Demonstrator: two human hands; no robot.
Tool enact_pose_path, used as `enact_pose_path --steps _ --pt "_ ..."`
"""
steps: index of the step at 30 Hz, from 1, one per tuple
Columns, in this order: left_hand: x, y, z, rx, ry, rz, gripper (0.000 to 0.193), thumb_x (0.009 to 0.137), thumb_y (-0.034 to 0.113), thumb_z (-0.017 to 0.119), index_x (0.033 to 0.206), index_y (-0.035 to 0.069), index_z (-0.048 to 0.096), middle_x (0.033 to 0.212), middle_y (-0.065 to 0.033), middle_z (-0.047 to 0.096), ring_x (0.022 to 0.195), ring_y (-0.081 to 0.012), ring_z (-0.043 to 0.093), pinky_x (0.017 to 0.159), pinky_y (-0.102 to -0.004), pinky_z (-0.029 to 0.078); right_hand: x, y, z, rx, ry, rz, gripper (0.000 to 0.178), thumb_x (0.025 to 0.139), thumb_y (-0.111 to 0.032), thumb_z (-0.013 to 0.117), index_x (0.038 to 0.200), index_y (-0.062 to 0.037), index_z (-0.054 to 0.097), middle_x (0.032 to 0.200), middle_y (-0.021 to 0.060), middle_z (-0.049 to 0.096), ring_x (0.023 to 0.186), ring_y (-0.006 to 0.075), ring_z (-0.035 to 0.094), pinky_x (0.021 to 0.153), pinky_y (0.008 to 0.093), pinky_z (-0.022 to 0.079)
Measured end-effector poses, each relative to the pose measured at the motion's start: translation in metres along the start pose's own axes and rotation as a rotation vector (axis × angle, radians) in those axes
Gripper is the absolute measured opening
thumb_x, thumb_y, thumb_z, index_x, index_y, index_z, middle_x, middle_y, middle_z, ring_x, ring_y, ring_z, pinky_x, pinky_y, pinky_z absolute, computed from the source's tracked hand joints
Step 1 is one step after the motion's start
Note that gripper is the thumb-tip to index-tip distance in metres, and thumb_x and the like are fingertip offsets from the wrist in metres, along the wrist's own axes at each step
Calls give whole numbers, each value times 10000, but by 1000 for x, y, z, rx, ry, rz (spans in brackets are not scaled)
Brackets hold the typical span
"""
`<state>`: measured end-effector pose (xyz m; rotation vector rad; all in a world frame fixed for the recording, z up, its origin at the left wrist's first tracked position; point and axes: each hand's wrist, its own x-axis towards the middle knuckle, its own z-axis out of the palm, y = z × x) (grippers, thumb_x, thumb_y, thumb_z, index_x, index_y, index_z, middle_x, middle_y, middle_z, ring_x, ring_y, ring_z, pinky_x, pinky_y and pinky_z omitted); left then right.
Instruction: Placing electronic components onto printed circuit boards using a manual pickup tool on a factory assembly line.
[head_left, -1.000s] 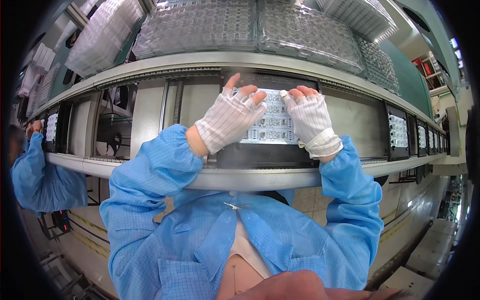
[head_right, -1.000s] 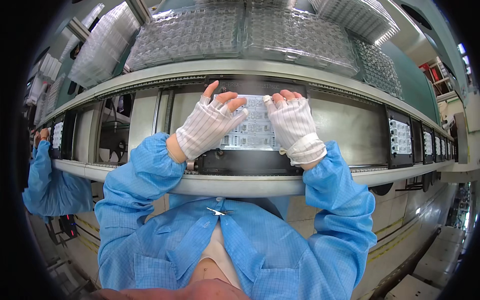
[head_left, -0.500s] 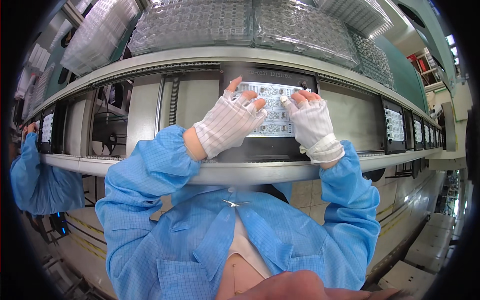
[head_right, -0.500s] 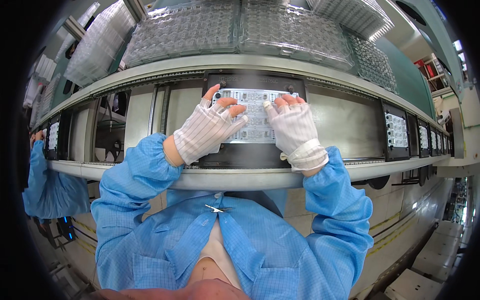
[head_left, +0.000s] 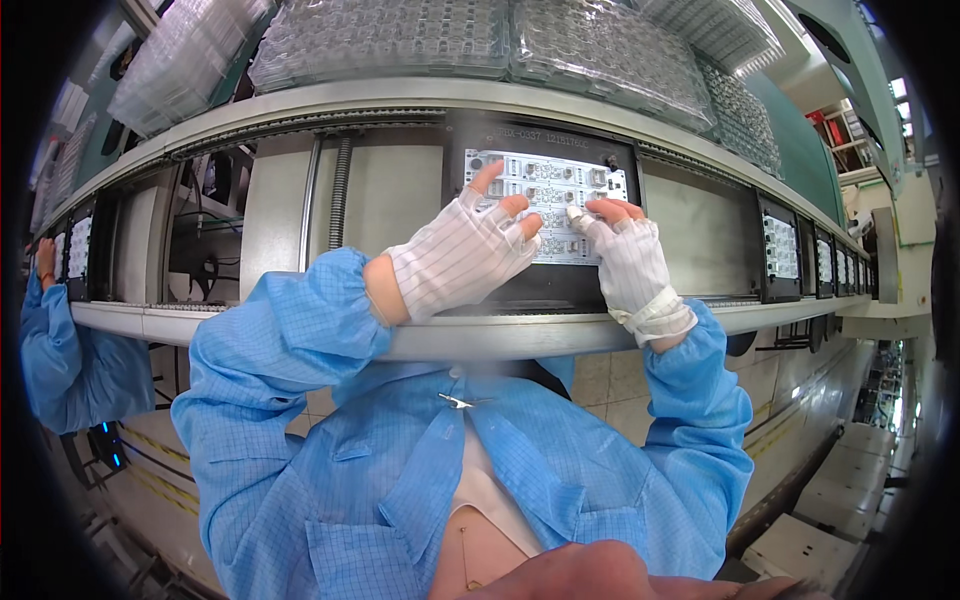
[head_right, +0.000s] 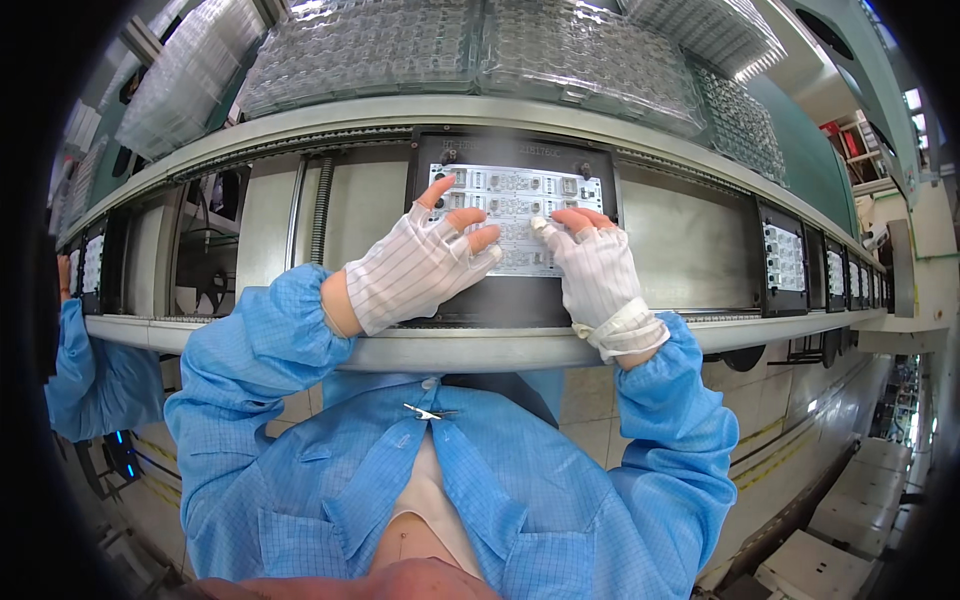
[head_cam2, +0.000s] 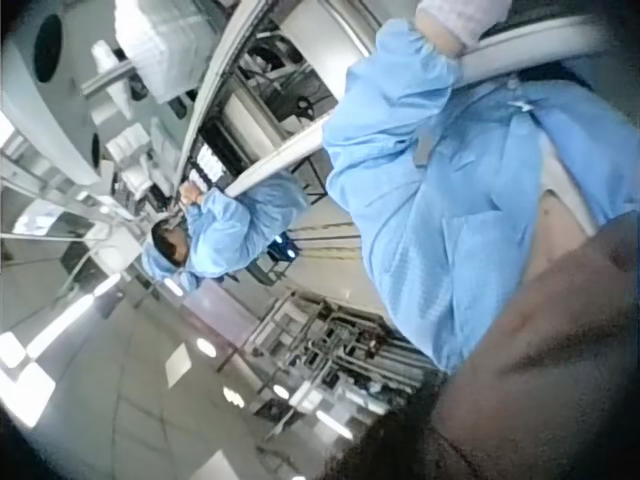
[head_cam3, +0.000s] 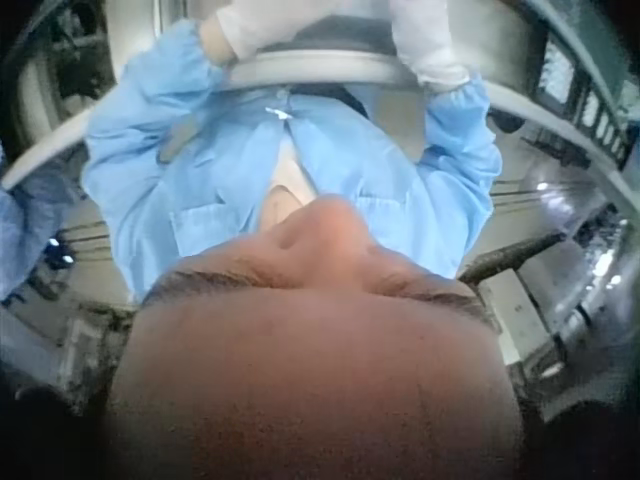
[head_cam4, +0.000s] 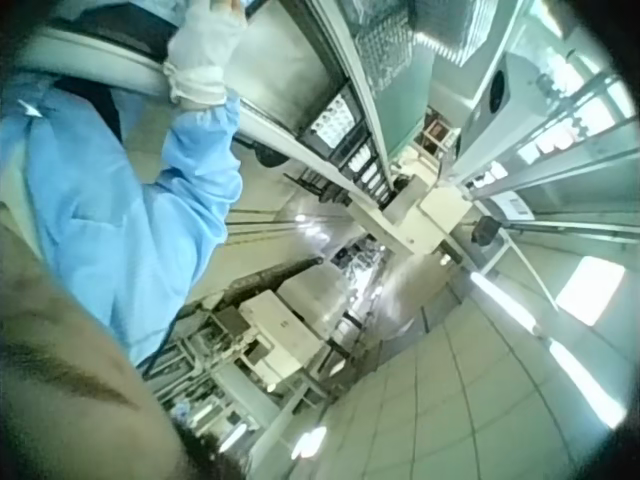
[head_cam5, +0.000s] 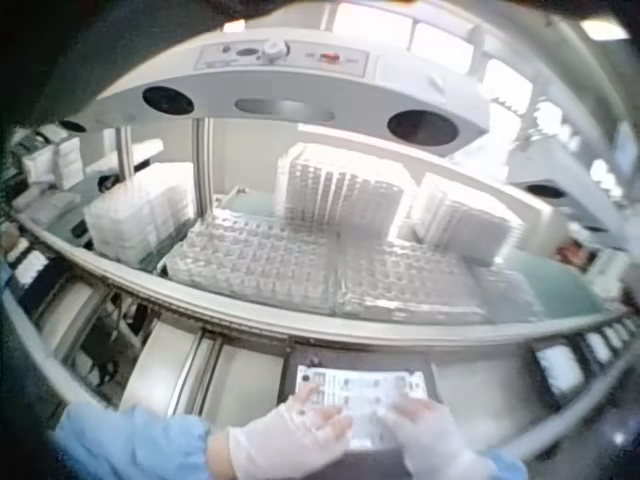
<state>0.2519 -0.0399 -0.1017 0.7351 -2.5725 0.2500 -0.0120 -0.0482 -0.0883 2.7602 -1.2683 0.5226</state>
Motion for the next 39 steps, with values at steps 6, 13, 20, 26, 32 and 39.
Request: enact_pose_path --steps 6,13,20,26,32,39 --pt "6 0 -10 -55 -65 -67 351 794 114 664 1144 136 689 1226 -82 613 1182 -256 567 1144 -610 335 -16 -1 -18 -73 -38 -110 523 723 36 630 1211 -141 699 1210 56 629 1191 311 557 978 426 457" --pt "-12 -17 -35 -61 97 -147 318 789 60 643 1095 143 667 1166 -53 631 1153 -232 585 1132 -580 346 -15 7 -38 99 -175 -61 511 721 47 619 1188 -137 714 1211 86 634 1194 327 549 1001 437 451" --pt "-20 -35 -27 -130 178 -242 415 703 -58 667 1069 137 687 1095 -30 647 1123 -242 589 1158 -535 332 79 70 -28 -82 224 29 512 816 17 636 1306 -131 642 1241 122 634 1172 313 577 1031 431 440" --pt "-27 -42 -30 -138 191 -300 437 712 -93 647 1082 136 688 1089 -33 663 1128 -248 593 1159 -529 340 92 74 4 -467 67 -276 610 814 0 643 1398 -158 564 1270 84 620 1180 297 570 1044 412 442" --pt "-20 -39 -29 -164 213 -273 442 720 -102 646 1085 143 689 1069 -34 668 1107 -253 606 1150 -515 361 84 59 -14 -196 96 -20 654 799 92 573 1389 -190 583 1248 94 625 1149 297 579 1027 415 458" --pt "-21 -47 -21 -158 176 -289 449 714 -77 666 1106 143 667 1035 -51 656 1067 -266 603 1100 -477 400 77 59 -19 -139 175 -115 697 755 97 576 1386 -197 590 1244 118 623 1137 330 587 1003 434 469"
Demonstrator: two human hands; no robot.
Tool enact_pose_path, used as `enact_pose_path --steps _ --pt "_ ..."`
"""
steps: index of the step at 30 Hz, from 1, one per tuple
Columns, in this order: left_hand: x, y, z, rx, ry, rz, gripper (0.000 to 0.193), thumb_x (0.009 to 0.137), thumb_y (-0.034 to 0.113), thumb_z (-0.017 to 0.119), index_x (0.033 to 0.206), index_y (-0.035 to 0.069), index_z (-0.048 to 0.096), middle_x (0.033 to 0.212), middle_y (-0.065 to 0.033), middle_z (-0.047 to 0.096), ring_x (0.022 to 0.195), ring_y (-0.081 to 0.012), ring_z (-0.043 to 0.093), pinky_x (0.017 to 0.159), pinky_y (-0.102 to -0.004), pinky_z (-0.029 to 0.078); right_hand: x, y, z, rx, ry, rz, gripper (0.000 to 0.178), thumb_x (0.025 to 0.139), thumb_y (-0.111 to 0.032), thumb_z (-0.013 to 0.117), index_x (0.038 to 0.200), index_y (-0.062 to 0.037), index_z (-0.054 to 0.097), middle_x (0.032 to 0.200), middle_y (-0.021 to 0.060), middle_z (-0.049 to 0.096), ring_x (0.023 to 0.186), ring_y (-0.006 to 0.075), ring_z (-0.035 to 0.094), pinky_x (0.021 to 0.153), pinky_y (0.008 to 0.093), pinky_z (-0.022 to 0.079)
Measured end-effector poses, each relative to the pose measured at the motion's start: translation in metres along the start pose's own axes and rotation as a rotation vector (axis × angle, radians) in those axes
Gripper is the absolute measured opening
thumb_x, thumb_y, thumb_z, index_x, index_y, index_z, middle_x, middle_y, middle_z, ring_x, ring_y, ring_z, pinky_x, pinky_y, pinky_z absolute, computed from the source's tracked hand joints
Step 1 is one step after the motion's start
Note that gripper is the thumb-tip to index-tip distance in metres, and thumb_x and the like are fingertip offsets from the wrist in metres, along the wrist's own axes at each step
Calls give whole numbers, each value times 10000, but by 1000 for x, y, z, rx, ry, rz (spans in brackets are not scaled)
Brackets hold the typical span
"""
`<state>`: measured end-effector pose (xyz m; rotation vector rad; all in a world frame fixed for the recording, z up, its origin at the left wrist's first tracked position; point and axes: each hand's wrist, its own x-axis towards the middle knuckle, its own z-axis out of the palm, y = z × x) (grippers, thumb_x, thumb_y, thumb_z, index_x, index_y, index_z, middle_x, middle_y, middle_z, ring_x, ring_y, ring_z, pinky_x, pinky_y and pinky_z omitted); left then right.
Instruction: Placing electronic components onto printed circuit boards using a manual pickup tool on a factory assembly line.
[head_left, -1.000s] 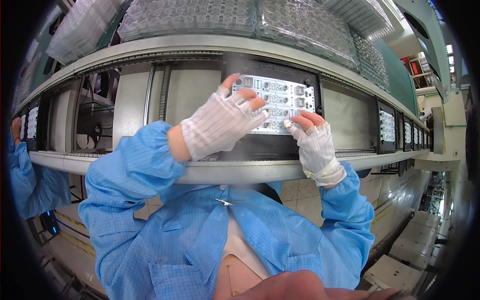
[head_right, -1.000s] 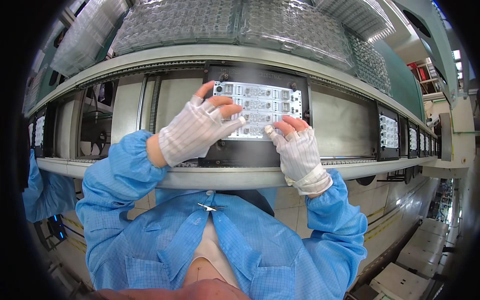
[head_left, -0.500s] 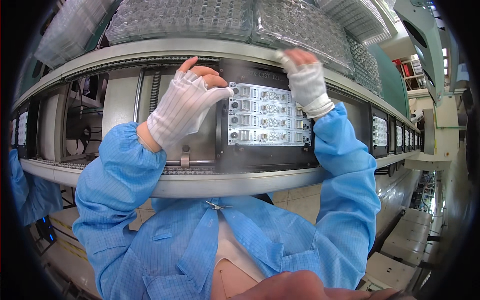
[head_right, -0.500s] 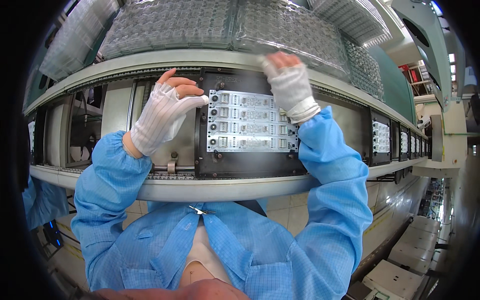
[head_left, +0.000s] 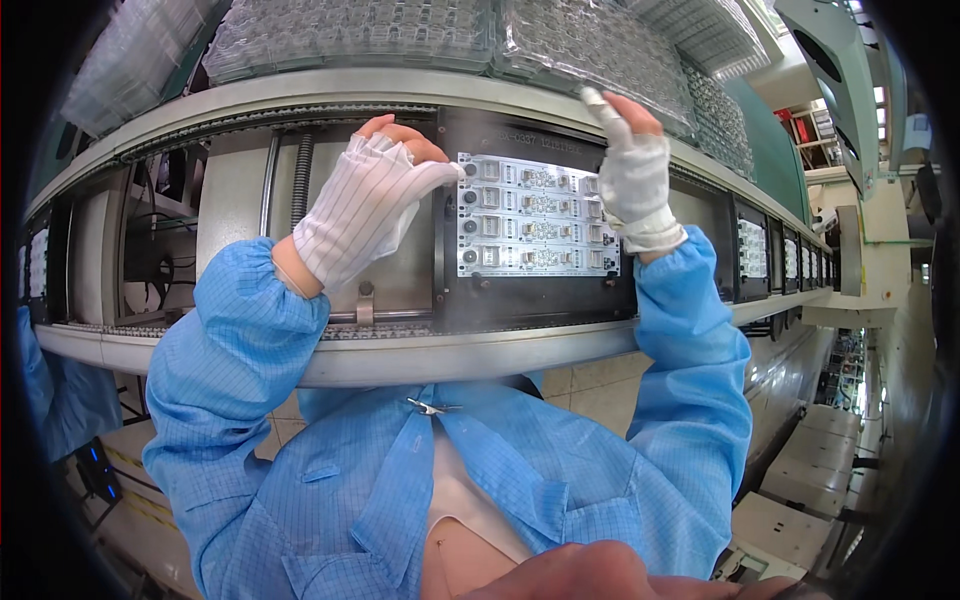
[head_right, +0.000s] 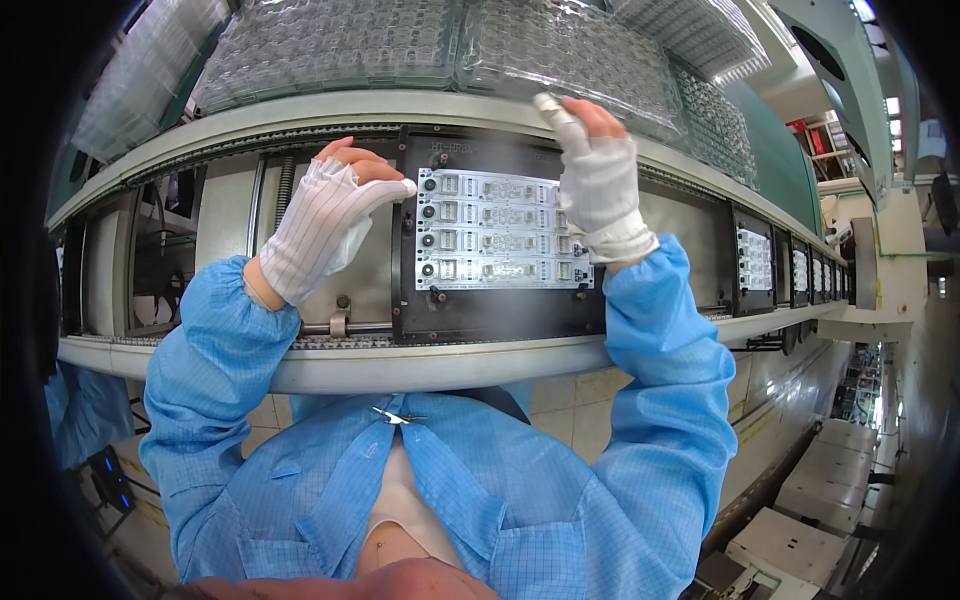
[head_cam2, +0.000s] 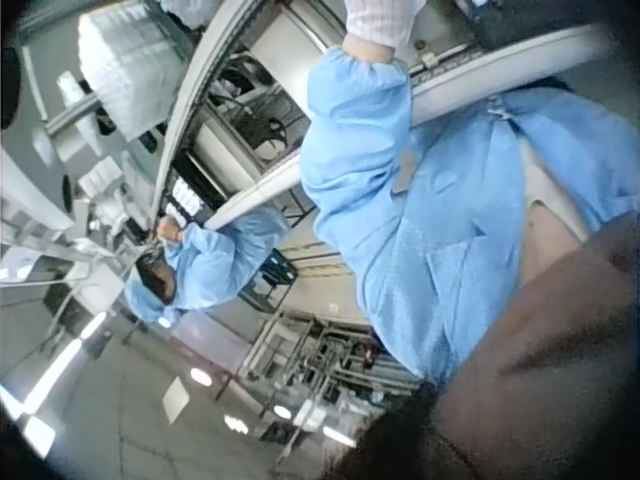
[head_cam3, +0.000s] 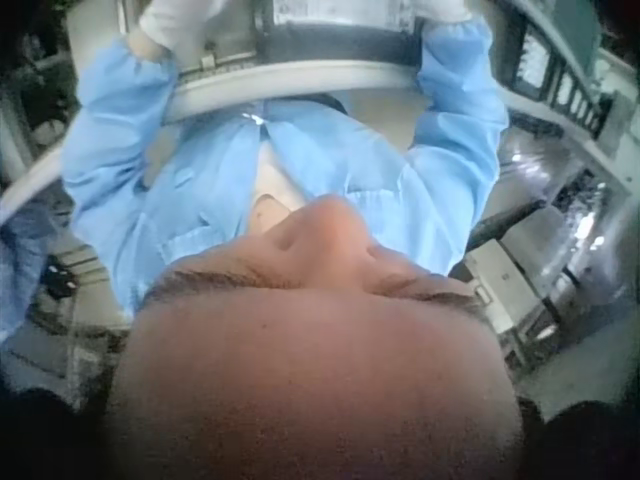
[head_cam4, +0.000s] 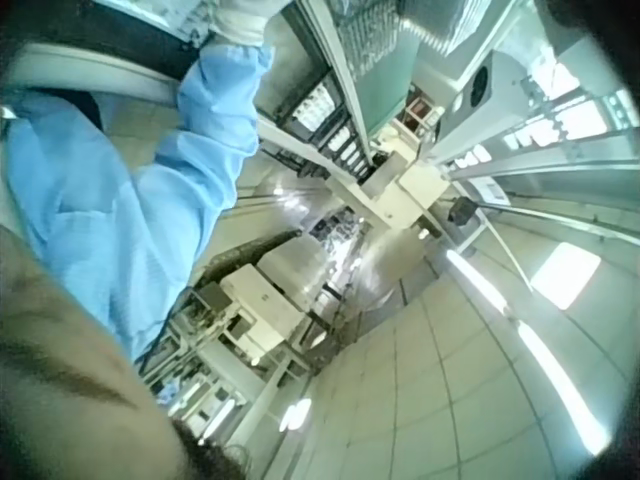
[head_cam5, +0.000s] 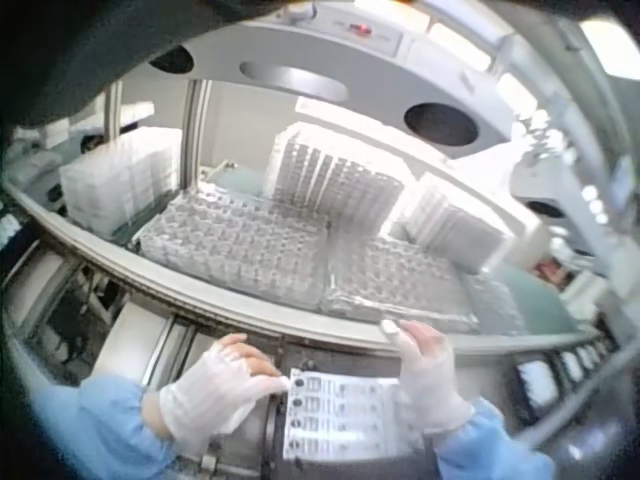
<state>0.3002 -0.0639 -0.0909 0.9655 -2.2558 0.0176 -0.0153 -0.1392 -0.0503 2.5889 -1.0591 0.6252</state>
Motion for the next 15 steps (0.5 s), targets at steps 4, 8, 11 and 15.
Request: enact_pose_path --steps 4,8,11,15 --pt "0 4 0 21 -48 -175 422 757 -31 656 1146 130 644 970 -101 648 973 -298 618 964 -396 483 -21 -19 13 -52 -15 -100 651 738 68 565 1349 -147 622 1199 103 629 1112 310 594 988 420 466" --pt "-2 4 -2 -215 -132 -362 349 862 -13 597 1198 69 639 961 -130 675 875 -284 655 860 -354 530 -11 -16 -7 -49 111 -36 659 715 38 574 1342 -155 632 1199 94 639 1122 309 592 1004 432 453" --pt "-2 11 -4 -532 -226 -526 372 900 38 580 1271 49 611 987 -141 692 874 -246 683 814 -325 542 -30 -22 -6 -16 85 -47 664 709 38 577 1343 -153 632 1193 96 640 1130 316 587 1008 433 450" --pt "1 19 -6 -667 -286 -622 426 909 45 566 1335 42 577 1070 -150 701 941 -207 685 863 -306 542 -32 -25 -4 -49 2 -75 665 707 64 579 1336 -143 627 1185 113 630 1109 327 582 974 446 464"
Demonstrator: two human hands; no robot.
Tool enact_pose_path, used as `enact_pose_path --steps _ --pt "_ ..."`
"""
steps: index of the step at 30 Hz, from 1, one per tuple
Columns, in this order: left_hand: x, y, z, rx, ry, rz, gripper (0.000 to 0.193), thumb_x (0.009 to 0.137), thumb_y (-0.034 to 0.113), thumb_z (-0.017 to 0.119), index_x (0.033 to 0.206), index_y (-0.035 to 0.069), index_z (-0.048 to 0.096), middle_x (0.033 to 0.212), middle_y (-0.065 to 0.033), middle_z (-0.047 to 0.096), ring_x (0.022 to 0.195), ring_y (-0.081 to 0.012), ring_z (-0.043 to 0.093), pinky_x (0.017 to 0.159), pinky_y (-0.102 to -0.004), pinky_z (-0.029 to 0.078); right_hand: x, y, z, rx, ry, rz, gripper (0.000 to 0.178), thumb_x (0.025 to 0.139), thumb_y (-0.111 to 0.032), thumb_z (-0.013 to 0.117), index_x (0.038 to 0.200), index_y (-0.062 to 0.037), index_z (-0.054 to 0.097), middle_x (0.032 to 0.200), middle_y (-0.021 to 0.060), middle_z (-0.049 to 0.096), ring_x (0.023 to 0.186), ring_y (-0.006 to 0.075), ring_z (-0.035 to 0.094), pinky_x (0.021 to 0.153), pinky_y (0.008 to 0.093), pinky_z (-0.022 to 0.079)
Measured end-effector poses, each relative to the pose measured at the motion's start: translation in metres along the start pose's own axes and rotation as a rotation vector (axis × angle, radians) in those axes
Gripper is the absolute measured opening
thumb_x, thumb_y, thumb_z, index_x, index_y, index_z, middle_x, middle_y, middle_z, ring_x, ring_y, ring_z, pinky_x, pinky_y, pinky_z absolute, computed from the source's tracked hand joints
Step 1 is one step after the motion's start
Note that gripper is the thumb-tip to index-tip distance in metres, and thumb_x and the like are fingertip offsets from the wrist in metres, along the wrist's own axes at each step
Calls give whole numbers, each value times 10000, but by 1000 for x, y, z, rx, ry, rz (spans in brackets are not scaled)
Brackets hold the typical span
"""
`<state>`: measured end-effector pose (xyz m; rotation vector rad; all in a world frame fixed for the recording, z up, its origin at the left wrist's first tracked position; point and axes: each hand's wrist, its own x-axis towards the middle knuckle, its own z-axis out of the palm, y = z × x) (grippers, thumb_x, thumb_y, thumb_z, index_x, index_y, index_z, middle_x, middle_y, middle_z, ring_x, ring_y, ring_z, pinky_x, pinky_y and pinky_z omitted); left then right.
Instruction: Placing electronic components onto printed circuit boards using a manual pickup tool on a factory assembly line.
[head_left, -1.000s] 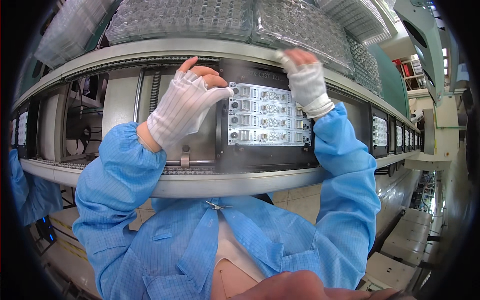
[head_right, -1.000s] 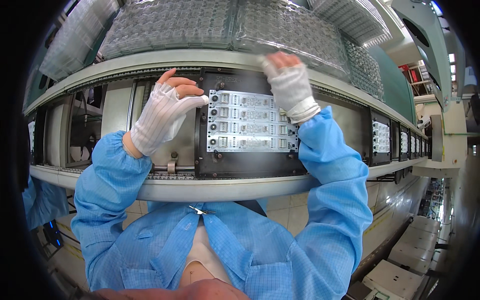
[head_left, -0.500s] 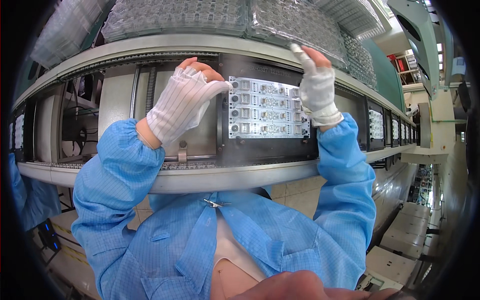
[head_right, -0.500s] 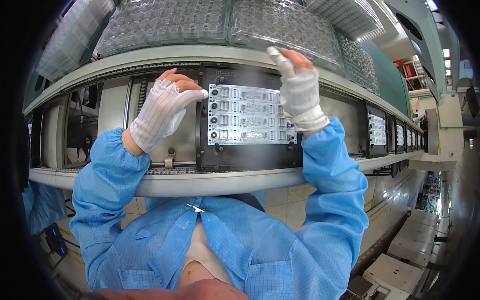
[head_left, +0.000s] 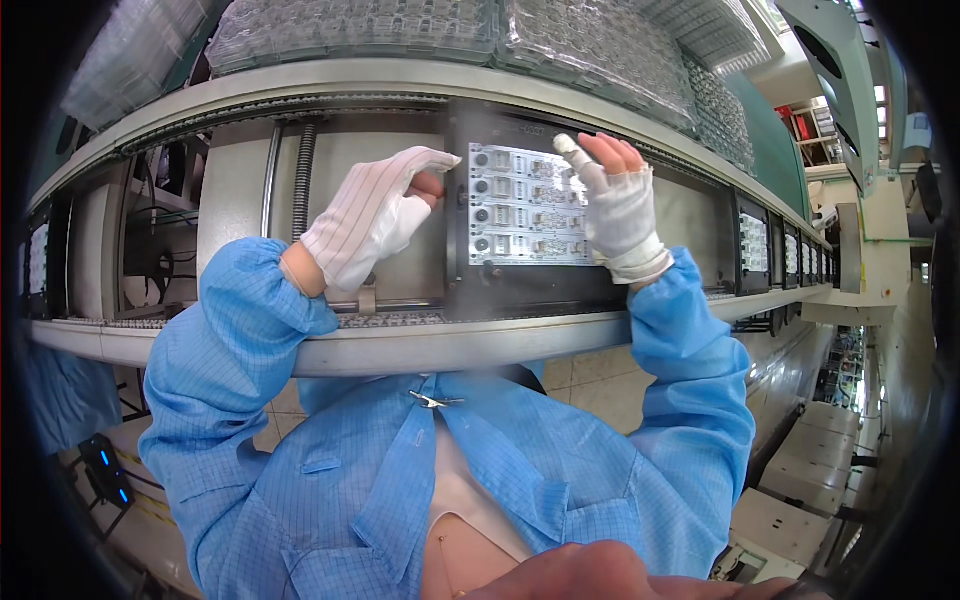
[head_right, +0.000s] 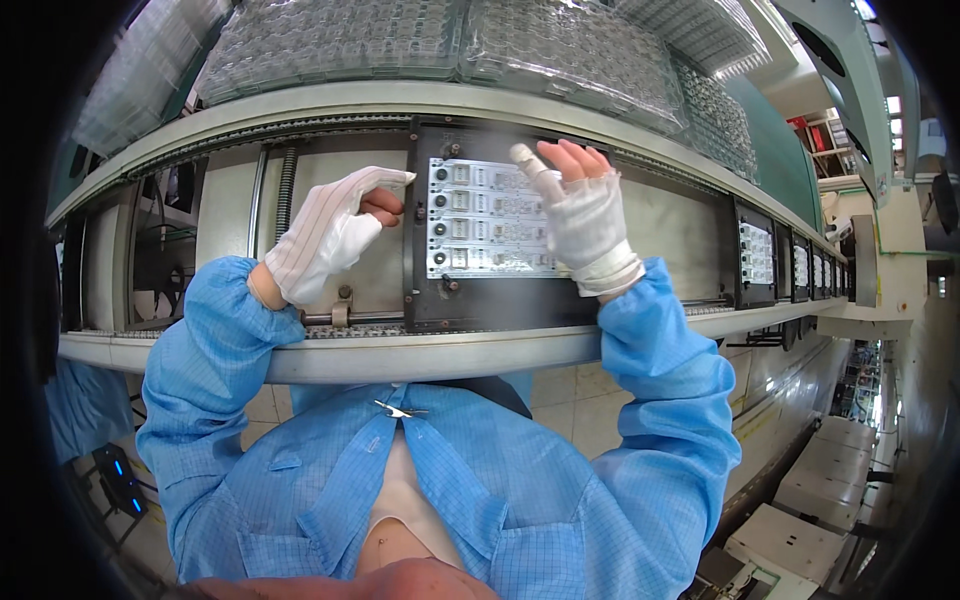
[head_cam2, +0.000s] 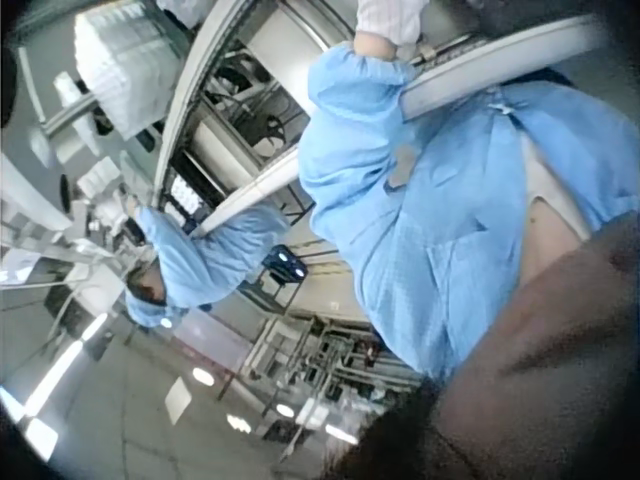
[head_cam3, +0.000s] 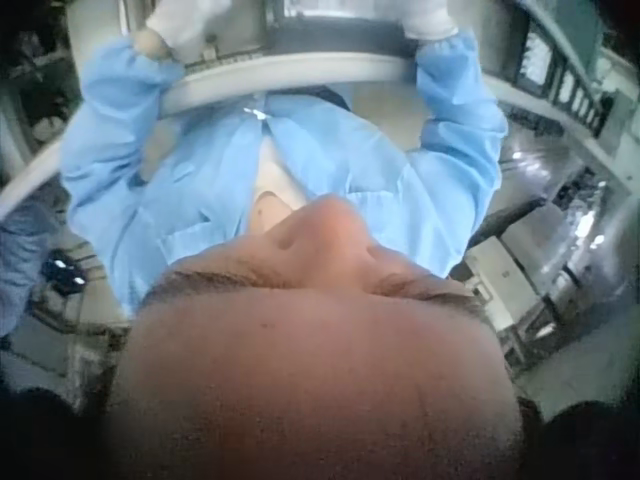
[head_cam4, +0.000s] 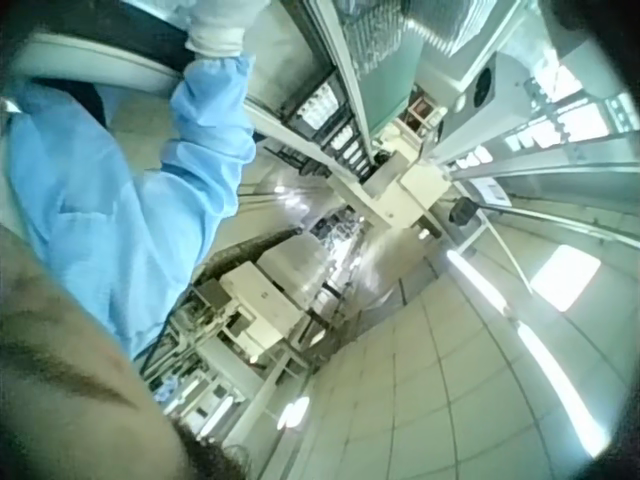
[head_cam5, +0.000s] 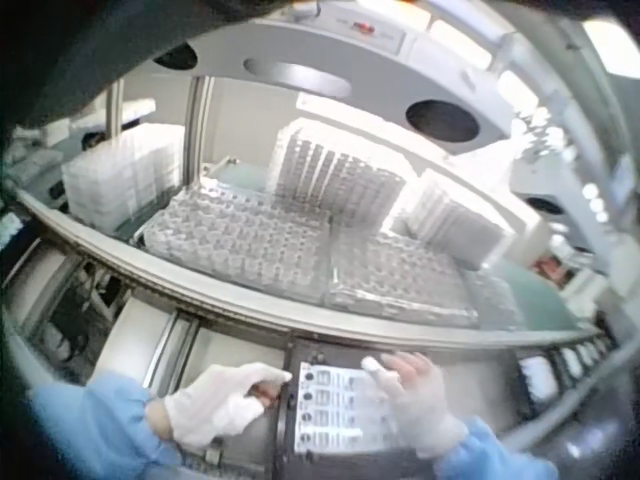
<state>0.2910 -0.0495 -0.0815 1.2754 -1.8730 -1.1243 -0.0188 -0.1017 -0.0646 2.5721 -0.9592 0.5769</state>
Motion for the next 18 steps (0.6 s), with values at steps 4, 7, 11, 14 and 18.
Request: enact_pose_path --steps 4,7,11,14,18 --pt "1 5 19 -220 -37 -36 470 913 40 565 1382 52 542 1126 -154 692 981 -201 668 923 -322 542 25 -5 -22 116 153 96 670 681 87 570 1316 -117 632 1200 120 622 1114 332 567 963 439 464" --pt "2 1 29 -287 -93 31 522 915 28 580 1429 73 499 1161 -148 689 994 -202 665 946 -337 538 40 -26 -13 151 211 184 659 692 62 593 1326 -116 624 1189 109 624 1113 325 565 955 430 463" --pt "6 -3 31 -240 -63 48 498 932 22 568 1421 83 505 1167 -127 688 1017 -195 659 955 -328 532 35 -52 14 99 -18 -92 616 745 -1 628 1336 -175 619 1223 64 616 1164 291 576 1023 486 437" --pt "7 -2 25 -221 -1 38 461 947 31 554 1404 81 519 1156 -114 691 1022 -191 660 954 -323 533 47 -45 0 14 36 -82 632 745 3 629 1354 -163 604 1215 75 614 1162 298 566 1023 471 436" --pt "7 -4 25 -193 32 99 412 962 45 543 1373 70 542 1121 -115 700 1002 -188 668 943 -325 541 65 -33 11 46 178 28 659 729 27 609 1363 -149 598 1227 80 598 1160 298 553 1025 450 434"
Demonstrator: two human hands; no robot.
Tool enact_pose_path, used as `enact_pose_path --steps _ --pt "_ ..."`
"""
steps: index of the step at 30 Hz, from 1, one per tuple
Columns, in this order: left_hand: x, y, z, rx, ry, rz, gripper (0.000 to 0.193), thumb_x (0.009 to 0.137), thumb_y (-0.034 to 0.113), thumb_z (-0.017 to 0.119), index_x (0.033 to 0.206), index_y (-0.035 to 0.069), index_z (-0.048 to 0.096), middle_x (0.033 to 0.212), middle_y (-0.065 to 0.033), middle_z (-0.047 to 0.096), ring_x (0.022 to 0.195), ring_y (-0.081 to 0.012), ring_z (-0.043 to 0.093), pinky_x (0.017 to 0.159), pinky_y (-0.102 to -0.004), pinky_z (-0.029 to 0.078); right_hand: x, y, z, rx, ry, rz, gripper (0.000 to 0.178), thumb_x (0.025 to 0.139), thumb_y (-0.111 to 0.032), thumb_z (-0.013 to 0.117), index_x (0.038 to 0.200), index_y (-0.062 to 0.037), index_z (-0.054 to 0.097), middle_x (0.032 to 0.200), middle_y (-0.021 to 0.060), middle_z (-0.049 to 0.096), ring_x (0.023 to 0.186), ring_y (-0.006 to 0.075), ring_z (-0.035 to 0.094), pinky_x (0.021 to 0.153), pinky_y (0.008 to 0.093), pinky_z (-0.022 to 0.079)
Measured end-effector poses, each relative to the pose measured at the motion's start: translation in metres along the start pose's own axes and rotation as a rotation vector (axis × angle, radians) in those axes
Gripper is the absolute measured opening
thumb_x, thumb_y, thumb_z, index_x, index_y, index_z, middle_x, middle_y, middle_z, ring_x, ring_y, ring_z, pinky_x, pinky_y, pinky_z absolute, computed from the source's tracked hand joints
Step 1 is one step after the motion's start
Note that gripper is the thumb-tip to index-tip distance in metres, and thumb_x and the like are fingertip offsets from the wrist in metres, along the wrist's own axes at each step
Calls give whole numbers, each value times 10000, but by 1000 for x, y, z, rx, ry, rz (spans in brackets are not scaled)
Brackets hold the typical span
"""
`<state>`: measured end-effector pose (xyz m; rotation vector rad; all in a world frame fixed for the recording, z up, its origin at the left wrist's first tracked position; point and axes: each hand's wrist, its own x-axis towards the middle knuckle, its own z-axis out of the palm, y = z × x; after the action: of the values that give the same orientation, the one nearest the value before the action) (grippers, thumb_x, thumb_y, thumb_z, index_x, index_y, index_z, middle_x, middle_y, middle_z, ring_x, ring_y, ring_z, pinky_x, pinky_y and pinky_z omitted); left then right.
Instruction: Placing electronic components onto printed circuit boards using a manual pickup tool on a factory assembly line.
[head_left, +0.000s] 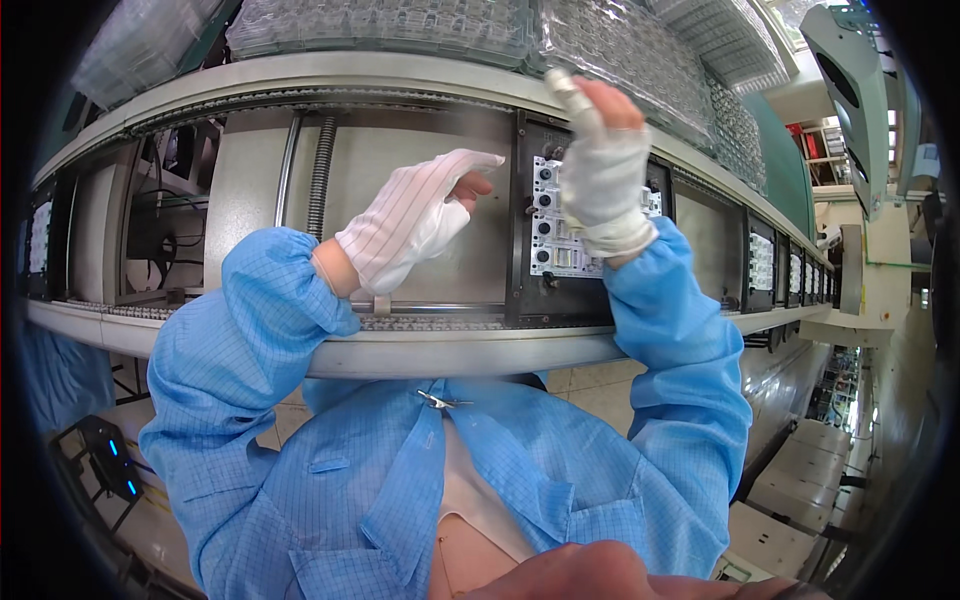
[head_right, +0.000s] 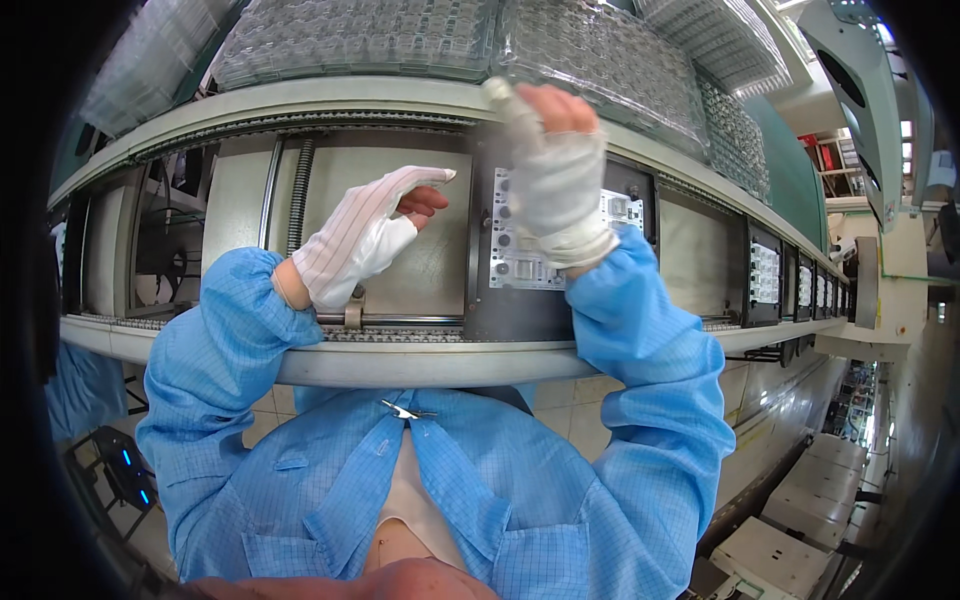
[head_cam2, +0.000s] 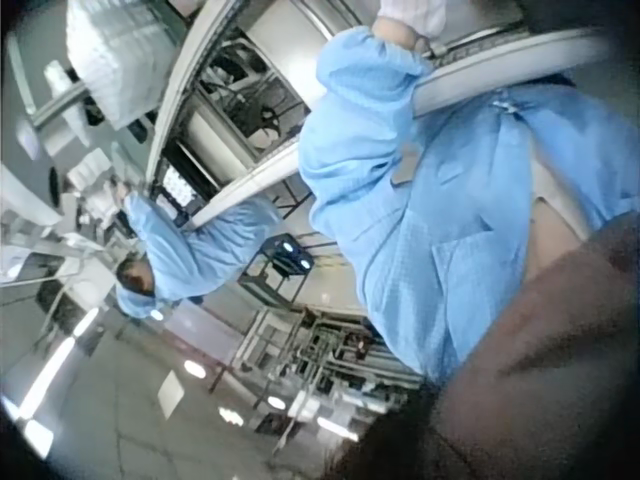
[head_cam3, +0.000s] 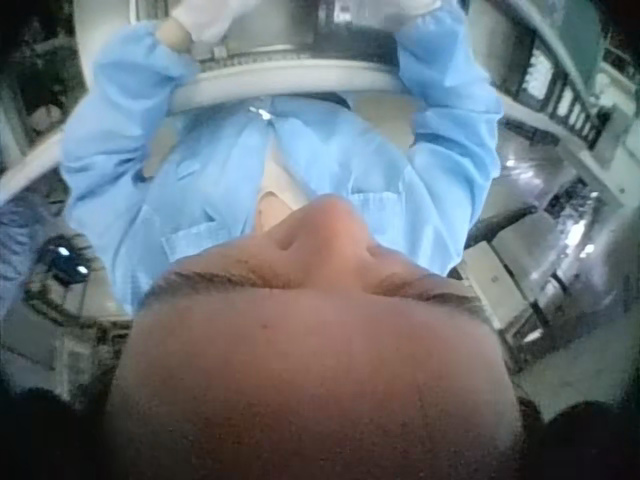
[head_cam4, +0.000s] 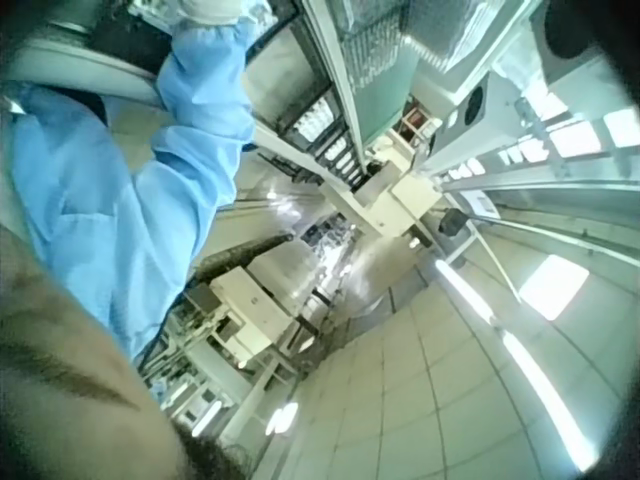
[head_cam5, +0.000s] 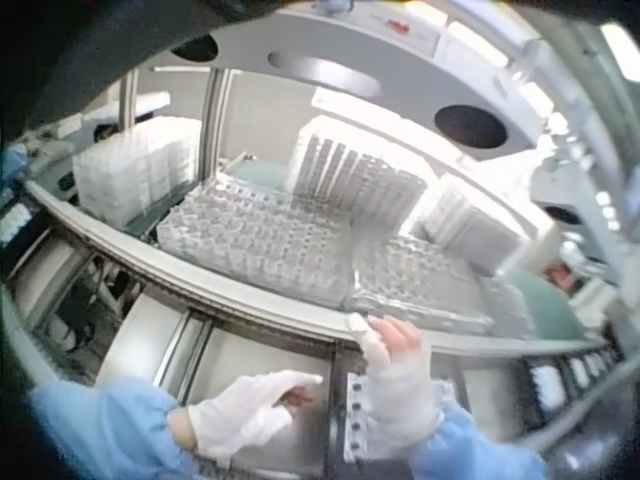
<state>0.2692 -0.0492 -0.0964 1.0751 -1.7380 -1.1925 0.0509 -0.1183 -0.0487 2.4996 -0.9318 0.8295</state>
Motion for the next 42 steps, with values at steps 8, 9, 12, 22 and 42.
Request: enact_pose_path --steps 8,9,12,22,42 --pt "-8 5 -2 54 -25 17 405 917 8 543 1317 49 584 1082 -147 703 984 -222 686 919 -337 548 23 25 10 6 11 -58 654 718 49 591 1344 -139 605 1173 116 619 1101 313 575 961 435 464" --pt "-10 6 -3 70 -32 24 409 905 3 547 1310 46 588 1082 -152 703 986 -234 690 912 -343 550 25 28 12 -2 155 -63 655 718 45 591 1347 -138 600 1174 119 618 1104 314 573 963 433 462" --pt "-10 -1 -7 92 -40 50 409 897 2 554 1301 45 591 1079 -155 706 992 -251 695 902 -348 554 12 21 38 15 79 -114 669 720 77 573 1353 -141 596 1176 114 618 1118 307 564 974 422 455" --pt "-10 -8 -7 191 -98 81 392 874 -17 546 1255 52 610 1066 -166 706 993 -299 692 906 -381 547 23 30 49 120 -37 -176 643 714 70 583 1312 -159 636 1162 97 633 1098 315 576 983 419 466" --pt "17 -31 28 716 293 321 253 810 294 758 913 111 617 830 -91 611 766 -286 628 721 -392 486 -136 81 -28 40 -64 435 560 805 50 618 1342 -106 604 1040 116 687 1010 319 613 951 423 476"
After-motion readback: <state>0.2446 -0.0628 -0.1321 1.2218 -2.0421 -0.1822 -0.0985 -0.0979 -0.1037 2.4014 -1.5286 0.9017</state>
